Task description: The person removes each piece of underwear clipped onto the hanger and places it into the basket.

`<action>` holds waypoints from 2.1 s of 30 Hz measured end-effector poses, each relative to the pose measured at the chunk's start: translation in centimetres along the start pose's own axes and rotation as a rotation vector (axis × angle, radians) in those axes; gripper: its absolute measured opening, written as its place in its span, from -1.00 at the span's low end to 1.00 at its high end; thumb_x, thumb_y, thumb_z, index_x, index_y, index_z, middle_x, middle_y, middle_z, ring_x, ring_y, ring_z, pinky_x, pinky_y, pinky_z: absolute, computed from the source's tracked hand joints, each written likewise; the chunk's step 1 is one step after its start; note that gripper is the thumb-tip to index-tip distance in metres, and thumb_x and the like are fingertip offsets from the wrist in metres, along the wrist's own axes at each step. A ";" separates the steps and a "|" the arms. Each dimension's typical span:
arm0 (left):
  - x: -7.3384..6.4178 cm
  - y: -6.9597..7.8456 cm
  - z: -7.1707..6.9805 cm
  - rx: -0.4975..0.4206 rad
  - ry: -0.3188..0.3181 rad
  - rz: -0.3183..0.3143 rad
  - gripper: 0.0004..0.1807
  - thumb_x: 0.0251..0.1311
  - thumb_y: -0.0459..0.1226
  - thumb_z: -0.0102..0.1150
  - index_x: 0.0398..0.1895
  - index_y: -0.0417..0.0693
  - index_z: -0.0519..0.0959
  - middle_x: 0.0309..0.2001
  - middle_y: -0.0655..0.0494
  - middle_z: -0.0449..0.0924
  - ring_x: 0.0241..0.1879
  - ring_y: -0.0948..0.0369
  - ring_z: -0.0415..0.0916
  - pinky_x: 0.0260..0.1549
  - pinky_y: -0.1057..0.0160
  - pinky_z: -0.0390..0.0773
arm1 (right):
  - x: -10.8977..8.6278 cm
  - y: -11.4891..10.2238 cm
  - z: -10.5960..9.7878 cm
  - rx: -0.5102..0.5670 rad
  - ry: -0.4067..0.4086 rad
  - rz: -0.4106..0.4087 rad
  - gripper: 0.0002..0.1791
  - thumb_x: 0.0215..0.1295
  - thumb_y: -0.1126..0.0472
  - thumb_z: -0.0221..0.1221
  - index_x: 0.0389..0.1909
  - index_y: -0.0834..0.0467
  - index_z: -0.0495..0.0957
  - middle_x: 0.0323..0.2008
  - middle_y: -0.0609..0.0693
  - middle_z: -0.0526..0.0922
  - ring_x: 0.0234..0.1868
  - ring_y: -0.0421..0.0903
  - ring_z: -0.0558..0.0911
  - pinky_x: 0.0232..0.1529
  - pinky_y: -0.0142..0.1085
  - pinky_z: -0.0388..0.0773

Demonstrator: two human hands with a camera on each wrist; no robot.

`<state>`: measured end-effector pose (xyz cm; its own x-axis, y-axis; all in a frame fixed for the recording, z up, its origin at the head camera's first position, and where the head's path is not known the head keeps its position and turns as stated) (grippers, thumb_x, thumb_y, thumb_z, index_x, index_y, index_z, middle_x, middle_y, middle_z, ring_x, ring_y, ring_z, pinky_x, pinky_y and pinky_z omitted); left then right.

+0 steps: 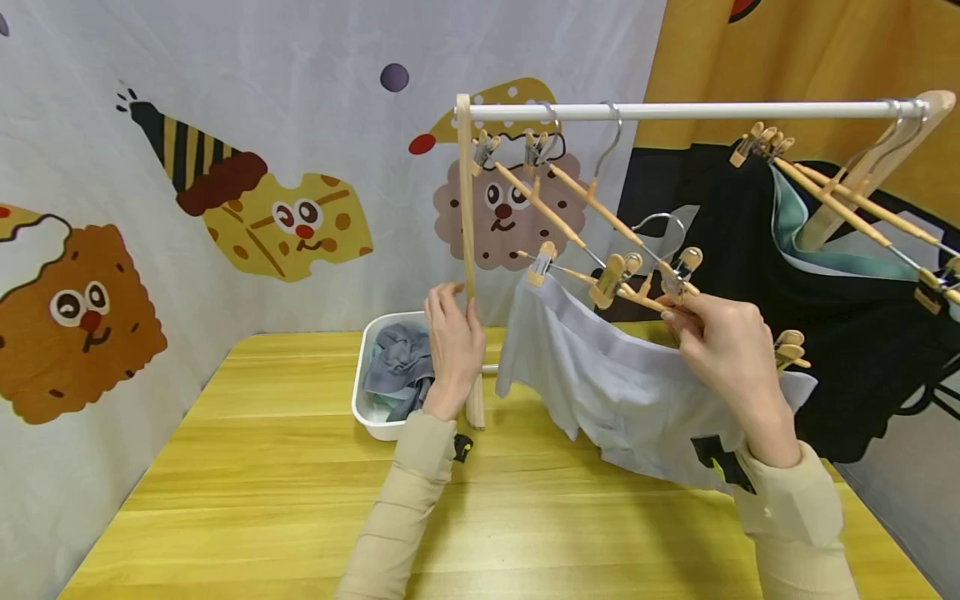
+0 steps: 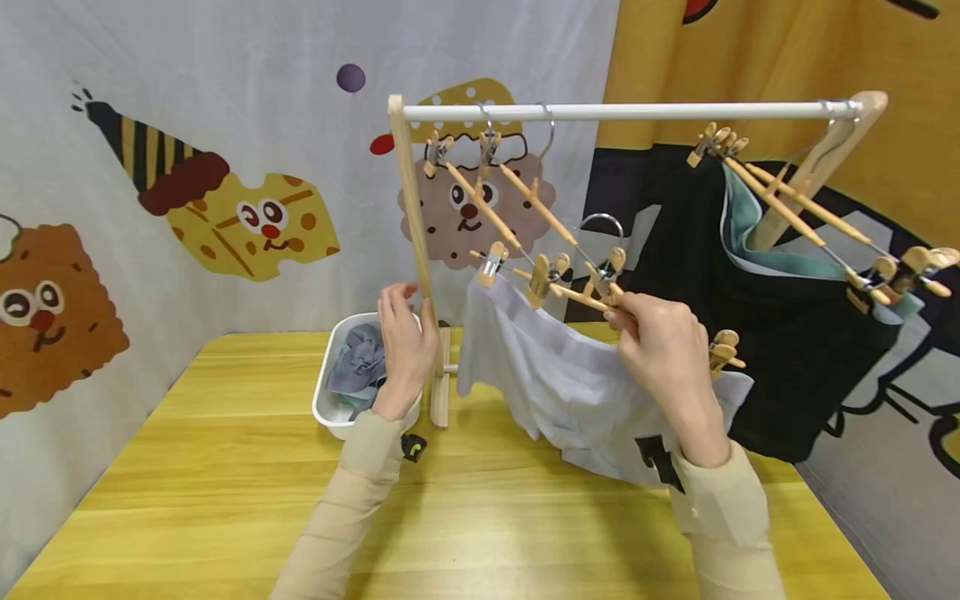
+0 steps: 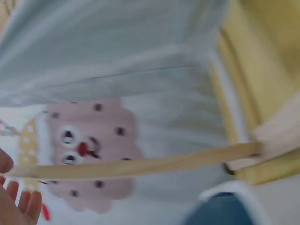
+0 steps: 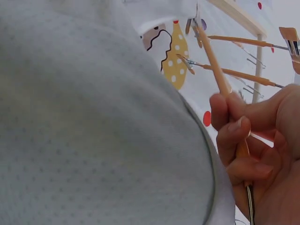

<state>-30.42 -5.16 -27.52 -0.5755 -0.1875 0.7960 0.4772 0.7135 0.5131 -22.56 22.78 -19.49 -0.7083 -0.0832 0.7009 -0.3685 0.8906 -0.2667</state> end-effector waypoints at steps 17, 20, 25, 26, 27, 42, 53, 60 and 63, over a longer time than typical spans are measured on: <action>1.4 2.7 1.7 -0.376 -0.516 -0.217 -0.60 0.39 -0.08 -0.05 -0.02 -0.20 0.59 -0.15 -0.13 0.69 -0.13 0.04 0.65 -0.10 0.12 0.60 | -0.9 -1.5 1.8 0.071 -0.126 -0.211 -0.80 0.07 0.45 0.28 -0.28 0.18 0.71 -0.51 -0.01 0.69 -0.63 -0.27 0.33 -0.64 -0.48 0.21; 1.4 2.6 1.8 -0.400 -0.542 -0.224 -0.63 0.35 -0.06 0.02 -0.10 -0.15 0.63 -0.20 -0.08 0.71 -0.18 0.09 0.66 -0.15 0.21 0.60 | -1.1 -1.9 1.9 0.085 -0.141 -0.255 -0.78 0.05 0.46 0.29 -0.27 0.18 0.70 -0.48 0.00 0.70 -0.62 -0.29 0.33 -0.62 -0.50 0.22; 0.9 2.5 2.1 -0.454 -0.628 -0.276 -0.62 0.34 -0.03 0.04 -0.12 -0.14 0.65 -0.31 -0.06 0.74 -0.30 0.14 0.70 -0.33 0.33 0.58 | -1.3 -2.2 2.3 0.106 -0.186 -0.272 -0.74 0.06 0.47 0.28 -0.22 0.17 0.69 -0.43 0.00 0.71 -0.63 -0.33 0.29 -0.64 -0.48 0.22; 0.8 2.4 2.2 -0.467 -0.650 -0.297 -0.61 0.34 -0.03 0.03 -0.10 -0.15 0.65 -0.32 -0.07 0.74 -0.31 0.13 0.71 -0.35 0.34 0.58 | -1.3 -2.2 2.3 0.104 -0.189 -0.271 -0.74 0.06 0.47 0.29 -0.22 0.16 0.70 -0.42 0.00 0.72 -0.64 -0.34 0.29 -0.65 -0.48 0.22; 0.6 2.4 2.3 -0.476 -0.671 -0.316 -0.60 0.35 -0.03 0.02 -0.10 -0.17 0.64 -0.33 -0.09 0.74 -0.31 0.13 0.71 -0.35 0.34 0.58 | -1.3 -2.2 2.4 0.103 -0.191 -0.270 -0.74 0.05 0.46 0.29 -0.22 0.16 0.70 -0.42 -0.01 0.72 -0.64 -0.34 0.28 -0.65 -0.48 0.22; 0.6 2.9 1.2 -0.552 -0.654 -0.386 -0.69 0.32 -0.15 0.09 -0.32 -0.26 0.64 -0.41 -0.14 0.73 -0.35 0.11 0.72 -0.33 0.38 0.53 | -1.3 -2.7 2.0 0.125 -0.154 -0.309 -0.71 0.04 0.49 0.27 -0.23 0.12 0.70 -0.43 -0.04 0.72 -0.62 -0.35 0.28 -0.64 -0.53 0.17; 1.0 3.6 -0.1 -0.529 -0.572 -0.356 -0.77 0.26 -0.20 0.15 -0.29 -0.21 0.66 -0.45 -0.10 0.72 -0.34 0.07 0.71 -0.44 0.39 0.46 | -1.3 -3.0 1.8 0.140 -0.148 -0.319 -0.70 0.00 0.54 0.27 -0.25 0.17 0.69 -0.43 0.01 0.72 -0.62 -0.35 0.28 -0.66 -0.53 0.19; 1.0 3.6 -0.2 -0.515 -0.557 -0.353 -0.78 0.26 -0.20 0.15 -0.29 -0.20 0.66 -0.46 -0.09 0.72 -0.30 0.04 0.70 -0.45 0.39 0.42 | -1.2 -3.2 1.8 0.131 -0.137 -0.325 -0.70 0.00 0.53 0.27 -0.25 0.17 0.70 -0.44 0.00 0.73 -0.64 -0.36 0.26 -0.66 -0.54 0.16; 1.1 3.5 -0.2 -0.515 -0.555 -0.355 -0.78 0.26 -0.21 0.15 -0.30 -0.20 0.66 -0.46 -0.09 0.72 -0.31 0.05 0.70 -0.44 0.39 0.43 | -1.2 -3.2 1.8 0.122 -0.141 -0.318 -0.70 0.00 0.53 0.27 -0.25 0.17 0.70 -0.44 0.00 0.73 -0.64 -0.35 0.27 -0.66 -0.53 0.16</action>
<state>-29.18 -2.99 -24.78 -0.9283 0.1131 0.3542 0.3717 0.2519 0.8935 -21.64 19.23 -20.67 -0.6198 -0.4155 0.6658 -0.6466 0.7511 -0.1332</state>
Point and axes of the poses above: each hand's wrist, its own x-axis towards the middle knuckle, its own z-axis out of the palm, y = z × x, the point moved 9 cm from there along x, towards the middle knuckle
